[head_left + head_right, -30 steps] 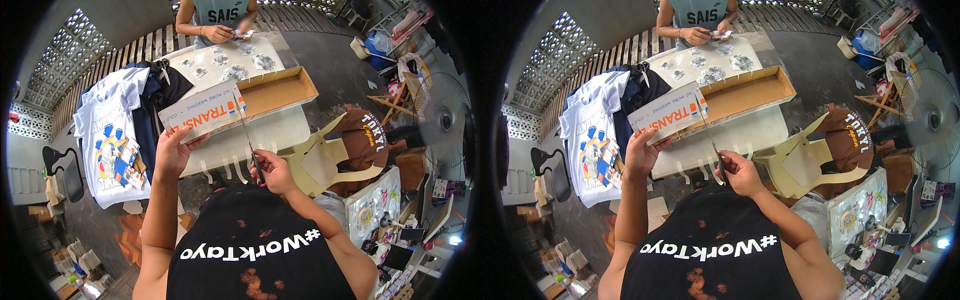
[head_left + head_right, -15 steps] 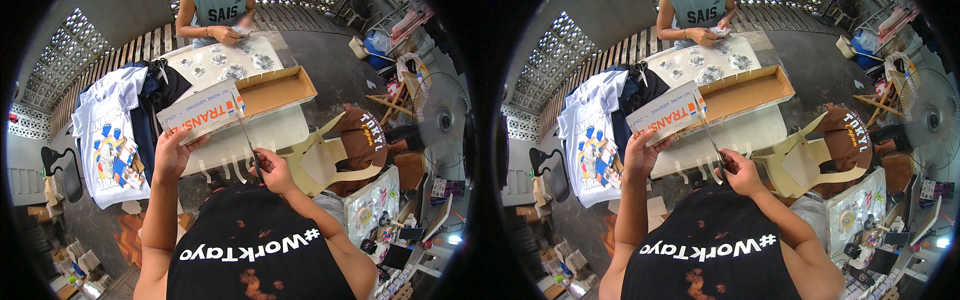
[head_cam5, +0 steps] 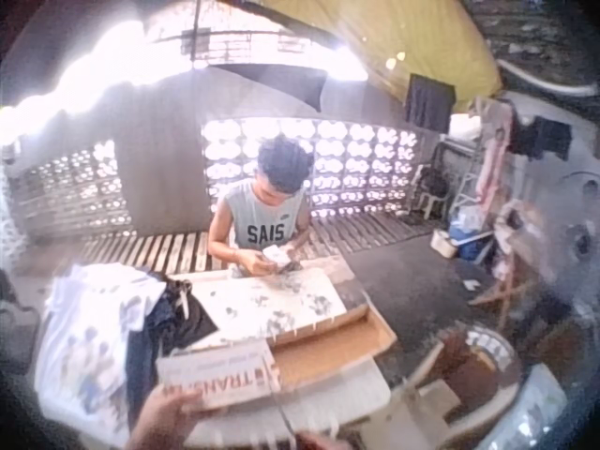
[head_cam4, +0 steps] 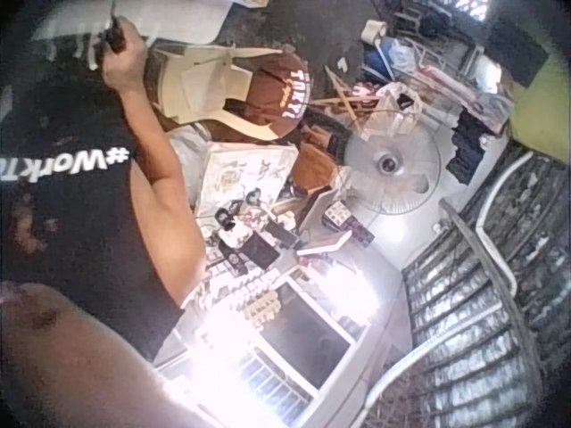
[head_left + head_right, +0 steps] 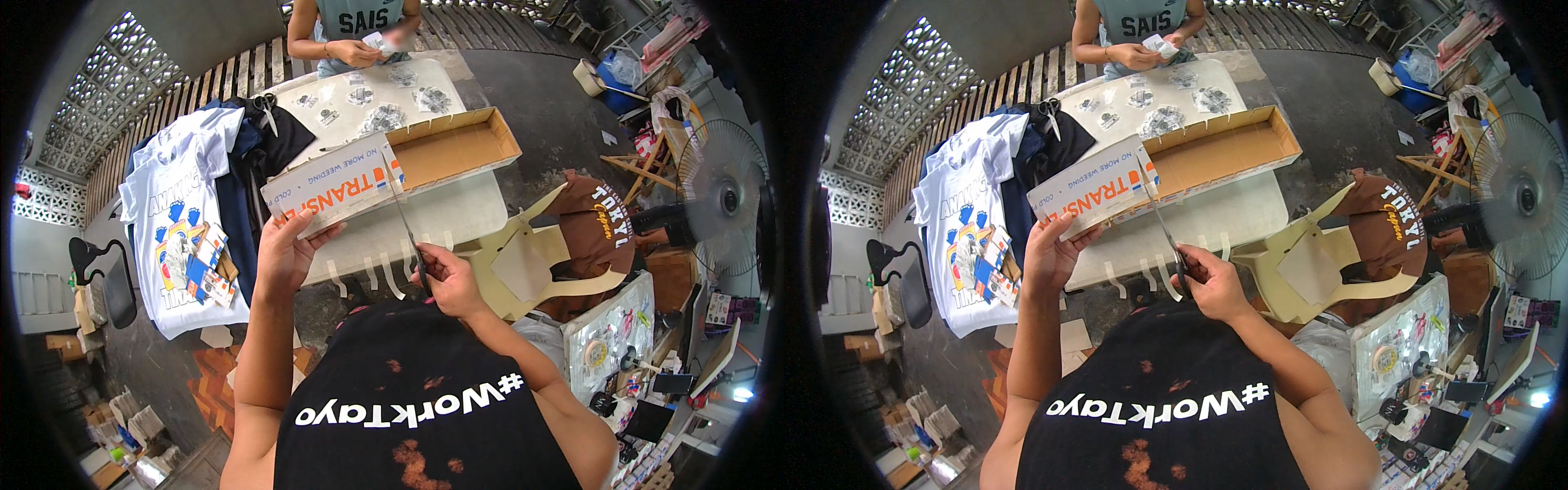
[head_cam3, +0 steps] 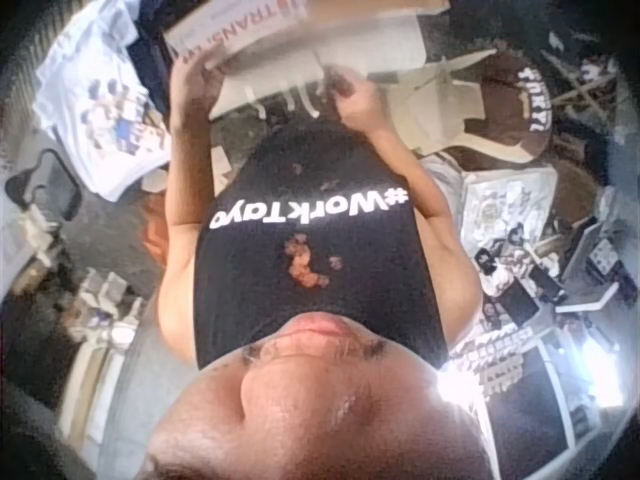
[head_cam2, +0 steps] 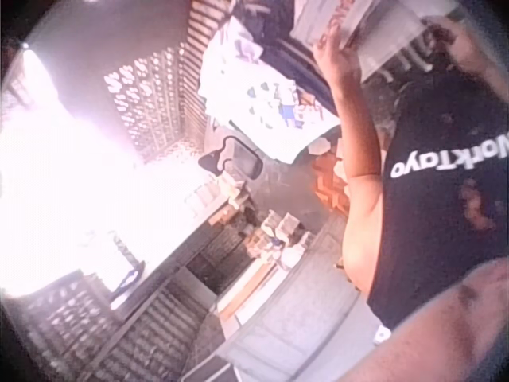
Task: The person cuts and folds cardboard pieces to create dividers inside a shallow cardboard box. They use scissors to trim edges and then insert the folded pieces into the box to form compartments. The process is repeated with multiple cardboard pieces.
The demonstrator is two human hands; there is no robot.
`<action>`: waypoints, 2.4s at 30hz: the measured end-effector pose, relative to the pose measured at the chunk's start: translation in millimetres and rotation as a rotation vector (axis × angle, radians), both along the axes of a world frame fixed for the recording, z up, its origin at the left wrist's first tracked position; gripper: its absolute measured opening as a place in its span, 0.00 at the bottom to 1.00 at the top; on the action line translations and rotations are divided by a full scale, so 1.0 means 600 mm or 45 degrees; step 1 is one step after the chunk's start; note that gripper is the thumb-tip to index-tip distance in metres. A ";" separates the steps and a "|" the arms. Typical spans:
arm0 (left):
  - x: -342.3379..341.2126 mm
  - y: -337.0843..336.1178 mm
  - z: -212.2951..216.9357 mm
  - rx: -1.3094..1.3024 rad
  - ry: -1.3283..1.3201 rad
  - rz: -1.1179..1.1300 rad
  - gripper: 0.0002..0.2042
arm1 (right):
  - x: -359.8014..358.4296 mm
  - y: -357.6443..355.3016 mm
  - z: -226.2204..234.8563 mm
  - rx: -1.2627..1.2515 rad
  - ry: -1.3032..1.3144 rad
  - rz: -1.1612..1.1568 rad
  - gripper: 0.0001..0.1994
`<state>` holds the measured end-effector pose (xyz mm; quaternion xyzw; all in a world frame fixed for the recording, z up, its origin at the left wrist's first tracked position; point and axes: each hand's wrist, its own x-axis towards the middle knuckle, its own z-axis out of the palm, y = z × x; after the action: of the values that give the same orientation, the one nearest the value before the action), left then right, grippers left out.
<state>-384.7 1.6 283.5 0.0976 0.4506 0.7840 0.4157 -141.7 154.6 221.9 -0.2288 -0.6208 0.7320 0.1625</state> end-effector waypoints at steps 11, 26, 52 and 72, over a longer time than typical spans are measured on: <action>-0.013 -0.028 -0.013 -0.014 -0.049 0.227 0.17 | 0.054 0.058 -0.057 0.654 -0.298 -0.034 0.21; 0.041 -0.024 0.019 0.003 -0.051 0.105 0.17 | -0.003 0.234 -0.167 1.684 -0.639 0.203 0.17; 0.060 -0.012 0.119 -0.057 0.422 0.098 0.14 | -0.092 0.114 0.218 0.481 0.376 0.064 0.28; 0.116 0.114 0.159 0.124 1.095 0.186 0.20 | -0.136 0.111 0.312 0.562 0.258 -0.270 0.10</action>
<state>-314.8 70.1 379.0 0.4024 0.5508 0.7198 0.1287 -223.4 221.2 409.3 -0.1773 -0.7186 0.5769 0.3455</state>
